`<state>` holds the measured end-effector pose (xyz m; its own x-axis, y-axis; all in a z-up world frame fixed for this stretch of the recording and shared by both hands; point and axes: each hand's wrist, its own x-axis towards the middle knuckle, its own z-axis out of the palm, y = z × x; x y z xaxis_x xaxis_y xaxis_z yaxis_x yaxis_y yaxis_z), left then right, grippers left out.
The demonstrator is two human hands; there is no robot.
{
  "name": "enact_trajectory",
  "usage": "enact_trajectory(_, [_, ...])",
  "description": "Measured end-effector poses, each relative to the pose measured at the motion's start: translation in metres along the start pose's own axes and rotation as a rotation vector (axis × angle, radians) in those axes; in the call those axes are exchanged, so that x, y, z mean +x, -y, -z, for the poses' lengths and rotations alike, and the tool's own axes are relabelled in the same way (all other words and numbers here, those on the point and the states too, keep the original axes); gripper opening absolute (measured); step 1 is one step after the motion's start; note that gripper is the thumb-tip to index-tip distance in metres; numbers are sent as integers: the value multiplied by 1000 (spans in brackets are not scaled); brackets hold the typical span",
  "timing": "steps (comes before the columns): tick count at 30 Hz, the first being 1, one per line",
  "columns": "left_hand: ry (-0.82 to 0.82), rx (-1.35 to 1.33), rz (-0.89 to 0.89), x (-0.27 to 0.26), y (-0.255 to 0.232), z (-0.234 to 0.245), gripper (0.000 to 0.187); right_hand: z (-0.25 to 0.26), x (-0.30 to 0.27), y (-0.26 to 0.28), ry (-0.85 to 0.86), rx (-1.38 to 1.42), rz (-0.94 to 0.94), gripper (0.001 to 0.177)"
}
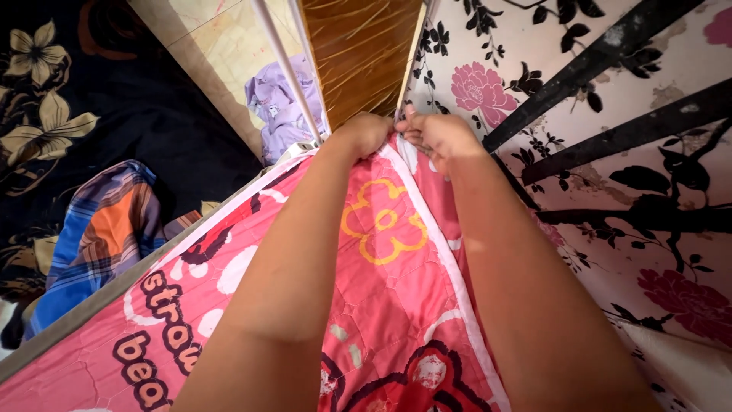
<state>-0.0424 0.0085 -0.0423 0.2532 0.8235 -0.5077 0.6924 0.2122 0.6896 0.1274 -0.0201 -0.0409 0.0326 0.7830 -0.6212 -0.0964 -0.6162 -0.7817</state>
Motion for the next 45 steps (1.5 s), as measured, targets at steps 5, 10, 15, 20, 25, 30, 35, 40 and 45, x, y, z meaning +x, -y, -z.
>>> enact_trajectory(5, [4,-114,102,5,1,-2,47,-2,-1,2,3,26,-18,27])
enact_trajectory(10, [6,-149,106,1,-1,-1,42,6,0,-11,-3,111,-12,24])
enact_trajectory(15, [29,-99,83,4,2,-2,41,15,-6,-13,40,242,-47,22])
enact_trajectory(20, [53,-54,31,11,6,-3,38,21,3,-21,44,267,-118,24])
enact_trajectory(25, [64,62,-50,15,13,-5,38,22,1,-26,66,333,-130,27])
enact_trajectory(30, [50,317,-195,21,17,-6,37,16,-5,-20,88,242,-137,28])
enact_trajectory(35, [40,282,-208,23,21,-10,37,9,-50,-11,26,236,-22,33])
enact_trajectory(40, [20,218,-210,12,16,-5,37,2,-46,-16,13,319,102,31])
enact_trajectory(45, [-1,243,-327,31,36,-12,36,-10,-49,-13,-266,-87,497,21])
